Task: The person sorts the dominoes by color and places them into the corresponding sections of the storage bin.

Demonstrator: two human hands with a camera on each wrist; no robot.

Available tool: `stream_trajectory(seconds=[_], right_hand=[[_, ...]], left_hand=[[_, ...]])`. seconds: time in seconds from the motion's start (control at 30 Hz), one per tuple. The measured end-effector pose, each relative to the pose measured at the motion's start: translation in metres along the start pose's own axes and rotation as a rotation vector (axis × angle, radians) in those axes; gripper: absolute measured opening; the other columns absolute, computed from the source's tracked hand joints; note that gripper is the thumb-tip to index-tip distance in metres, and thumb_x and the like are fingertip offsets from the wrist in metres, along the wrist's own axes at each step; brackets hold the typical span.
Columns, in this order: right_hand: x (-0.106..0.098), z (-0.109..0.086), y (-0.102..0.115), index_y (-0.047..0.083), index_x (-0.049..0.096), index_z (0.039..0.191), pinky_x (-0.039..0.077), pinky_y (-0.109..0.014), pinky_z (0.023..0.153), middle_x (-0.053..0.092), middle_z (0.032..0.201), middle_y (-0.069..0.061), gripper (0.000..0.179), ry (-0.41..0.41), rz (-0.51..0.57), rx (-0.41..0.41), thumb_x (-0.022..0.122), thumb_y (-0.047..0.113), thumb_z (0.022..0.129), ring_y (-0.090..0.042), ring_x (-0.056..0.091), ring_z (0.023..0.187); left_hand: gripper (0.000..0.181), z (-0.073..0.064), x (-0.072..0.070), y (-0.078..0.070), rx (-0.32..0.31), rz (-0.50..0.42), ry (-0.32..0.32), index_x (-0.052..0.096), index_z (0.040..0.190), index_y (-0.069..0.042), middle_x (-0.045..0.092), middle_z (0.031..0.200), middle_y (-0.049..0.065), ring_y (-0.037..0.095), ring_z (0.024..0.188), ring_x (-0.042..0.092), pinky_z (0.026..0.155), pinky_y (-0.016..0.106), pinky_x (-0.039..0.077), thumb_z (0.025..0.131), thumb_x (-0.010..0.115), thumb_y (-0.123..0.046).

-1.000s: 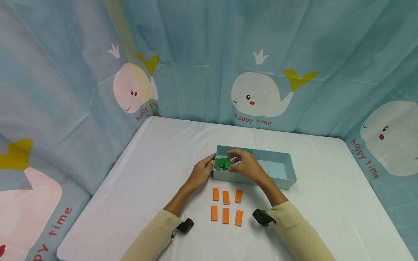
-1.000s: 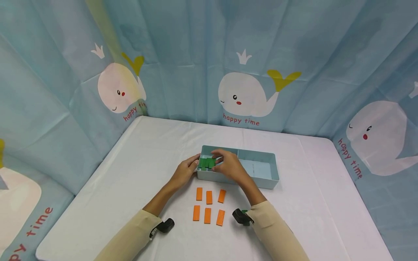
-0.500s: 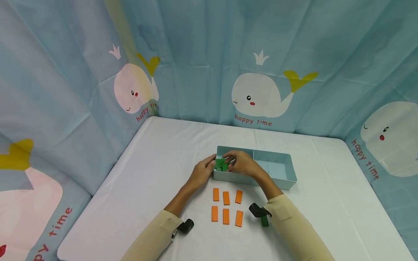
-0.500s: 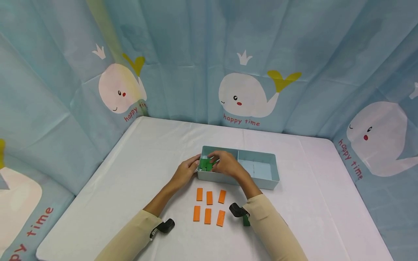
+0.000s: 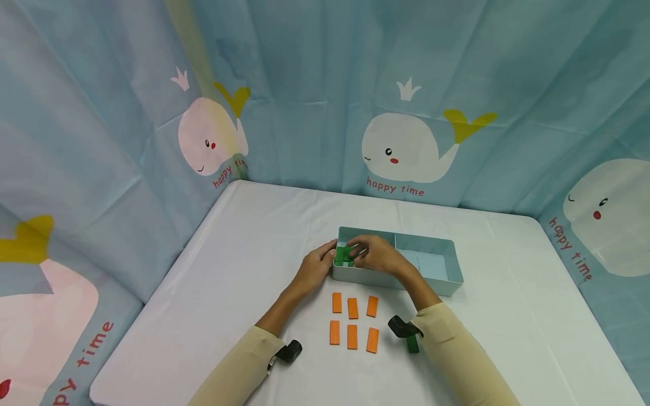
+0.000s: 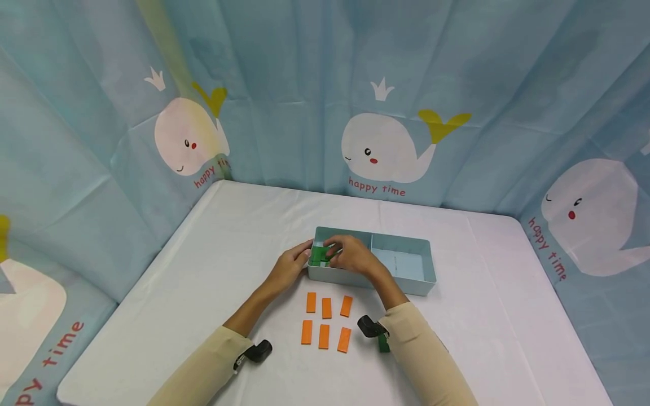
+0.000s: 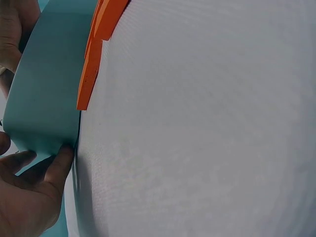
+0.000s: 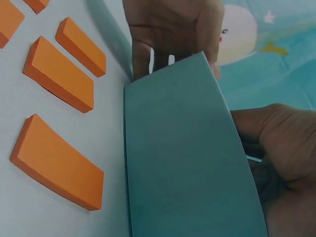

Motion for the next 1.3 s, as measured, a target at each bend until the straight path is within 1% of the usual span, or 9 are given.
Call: stream_trajectory(seconds=[0.1, 0.33, 0.57, 0.77, 0.9, 1.07, 1.3], right_hand=[[-0.001, -0.003, 0.001, -0.004, 0.062, 0.142, 0.065, -0.038, 0.084, 0.073, 0.123, -0.025, 0.051, -0.015, 0.008, -0.006, 0.074, -0.006, 0.092, -0.028, 0.076, 0.101], [-0.005, -0.011, 0.005, 0.000, 0.062, 0.144, 0.064, -0.040, 0.086, 0.073, 0.124, -0.023, 0.054, -0.080, 0.056, 0.000, 0.079, -0.001, 0.092, -0.028, 0.074, 0.104], [-0.006, -0.019, 0.004, -0.001, 0.062, 0.144, 0.064, -0.039, 0.087, 0.071, 0.124, -0.025, 0.050, -0.113, 0.134, -0.012, 0.075, -0.002, 0.096, -0.027, 0.074, 0.102], [-0.008, -0.026, 0.003, 0.001, 0.065, 0.140, 0.062, -0.042, 0.090, 0.073, 0.123, -0.023, 0.049, -0.179, 0.106, -0.047, 0.080, 0.003, 0.094, -0.027, 0.072, 0.106], [-0.010, -0.032, 0.003, 0.004, 0.067, 0.139, 0.062, -0.039, 0.089, 0.073, 0.123, -0.022, 0.048, -0.220, 0.104, -0.060, 0.081, 0.004, 0.093, -0.025, 0.072, 0.105], [-0.013, -0.043, 0.003, 0.011, 0.070, 0.137, 0.063, -0.036, 0.087, 0.073, 0.124, -0.019, 0.045, -0.256, 0.131, -0.064, 0.081, 0.007, 0.094, -0.024, 0.072, 0.103], [-0.018, -0.057, 0.004, 0.015, 0.071, 0.135, 0.061, -0.030, 0.089, 0.073, 0.122, -0.018, 0.043, -0.291, 0.129, -0.103, 0.082, 0.012, 0.094, -0.021, 0.073, 0.102]], left_hand=[[0.052, 0.000, 0.000, 0.000, 0.005, -0.005, 0.002, 0.044, 0.163, -0.010, 0.048, 0.164, 0.008, 0.027, 0.154, 0.042, 0.126, 0.051, 0.037, 0.116, 0.043, -0.033], [0.051, 0.001, 0.000, 0.001, 0.000, -0.008, -0.008, 0.046, 0.162, -0.013, 0.049, 0.163, 0.007, 0.025, 0.154, 0.041, 0.126, 0.049, 0.038, 0.115, 0.045, -0.032], [0.051, 0.002, -0.001, 0.002, 0.002, -0.013, -0.012, 0.045, 0.162, -0.011, 0.049, 0.163, 0.007, 0.026, 0.155, 0.039, 0.127, 0.049, 0.036, 0.115, 0.045, -0.032], [0.052, 0.002, 0.000, 0.003, -0.010, -0.014, -0.012, 0.045, 0.162, -0.011, 0.049, 0.164, 0.007, 0.026, 0.155, 0.039, 0.126, 0.049, 0.037, 0.115, 0.045, -0.032], [0.052, 0.002, 0.000, 0.003, -0.014, -0.005, -0.011, 0.044, 0.163, -0.010, 0.048, 0.164, 0.007, 0.027, 0.156, 0.039, 0.126, 0.049, 0.037, 0.115, 0.045, -0.032], [0.052, 0.002, 0.000, 0.002, -0.008, -0.006, -0.013, 0.044, 0.163, -0.008, 0.048, 0.164, 0.009, 0.027, 0.156, 0.038, 0.127, 0.050, 0.035, 0.115, 0.044, -0.031], [0.052, 0.002, 0.000, 0.002, 0.003, 0.000, -0.017, 0.044, 0.162, -0.009, 0.049, 0.163, 0.008, 0.027, 0.155, 0.039, 0.126, 0.051, 0.036, 0.115, 0.044, -0.032]])
Point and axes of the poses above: each hand's wrist, its own z-axis towards the middle knuckle, its own x-axis out of the palm, y = z × x, the point moved 5 cm from there along z, towards the middle knuckle
